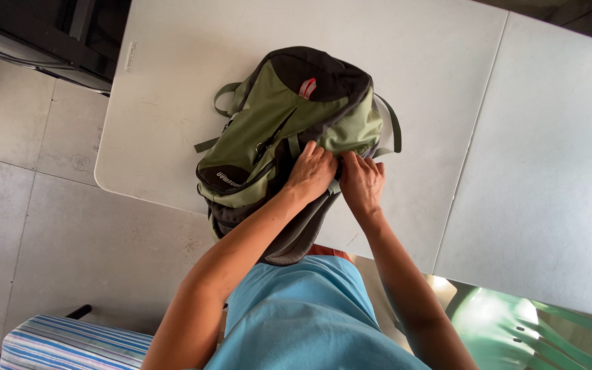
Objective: The person places a patterned pouch and a blue cylindrical case into a drawer, then closes it. They then handle a green backpack on a table, opening and closing its zippers and adjusting straps.
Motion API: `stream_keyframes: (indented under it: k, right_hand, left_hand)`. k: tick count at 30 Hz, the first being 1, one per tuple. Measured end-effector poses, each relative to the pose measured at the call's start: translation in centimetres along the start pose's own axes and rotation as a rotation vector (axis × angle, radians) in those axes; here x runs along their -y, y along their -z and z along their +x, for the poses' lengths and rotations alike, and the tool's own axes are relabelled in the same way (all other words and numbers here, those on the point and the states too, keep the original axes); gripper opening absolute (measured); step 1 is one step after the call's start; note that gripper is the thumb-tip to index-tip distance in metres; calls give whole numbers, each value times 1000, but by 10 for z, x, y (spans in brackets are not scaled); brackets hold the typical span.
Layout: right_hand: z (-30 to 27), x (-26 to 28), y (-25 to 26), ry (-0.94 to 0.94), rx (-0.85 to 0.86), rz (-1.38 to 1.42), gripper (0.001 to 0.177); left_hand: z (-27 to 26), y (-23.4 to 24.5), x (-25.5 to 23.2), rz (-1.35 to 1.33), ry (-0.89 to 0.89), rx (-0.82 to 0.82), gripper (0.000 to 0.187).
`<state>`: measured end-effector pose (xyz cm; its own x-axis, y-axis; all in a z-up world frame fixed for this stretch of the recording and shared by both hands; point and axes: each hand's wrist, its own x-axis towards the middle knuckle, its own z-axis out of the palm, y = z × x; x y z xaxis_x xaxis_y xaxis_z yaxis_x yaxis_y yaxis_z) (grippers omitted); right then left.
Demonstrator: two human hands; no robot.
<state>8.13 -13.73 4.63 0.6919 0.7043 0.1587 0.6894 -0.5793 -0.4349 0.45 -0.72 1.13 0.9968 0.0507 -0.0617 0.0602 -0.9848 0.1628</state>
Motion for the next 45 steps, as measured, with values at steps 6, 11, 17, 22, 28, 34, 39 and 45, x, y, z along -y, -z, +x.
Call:
stream_keyframes:
  k: [6, 11, 17, 22, 28, 34, 39, 45]
  right_hand:
    - [0, 2, 7, 14, -57, -14, 16]
    - [-12, -9, -3, 12, -33, 34, 31]
    - [-15, -31, -12, -181, 75, 152, 32]
    - [-1, -49, -39, -106, -18, 319, 71]
    - [8, -64, -79, -182, 184, 233, 85]
    - [6, -63, -93, -208, 358, 129, 81]
    - [11, -64, -92, -199, 426, 107, 77]
    - [17, -70, -94, -136, 419, 119, 77]
  left_hand:
    - [-18, 42, -4, 28, 78, 88, 27]
    - [-25, 54, -12, -238, 109, 187, 49]
    - [-8, 31, -13, -197, 91, -124, 58]
    - [27, 8, -14, -146, 221, -164, 94]
    - [49, -21, -6, -182, 373, 143, 101]
    - [43, -41, -9, -194, 451, 255, 97]
    - [48, -43, -6, -254, 502, 322, 95]
    - [53, -39, -6, -260, 537, 316, 98]
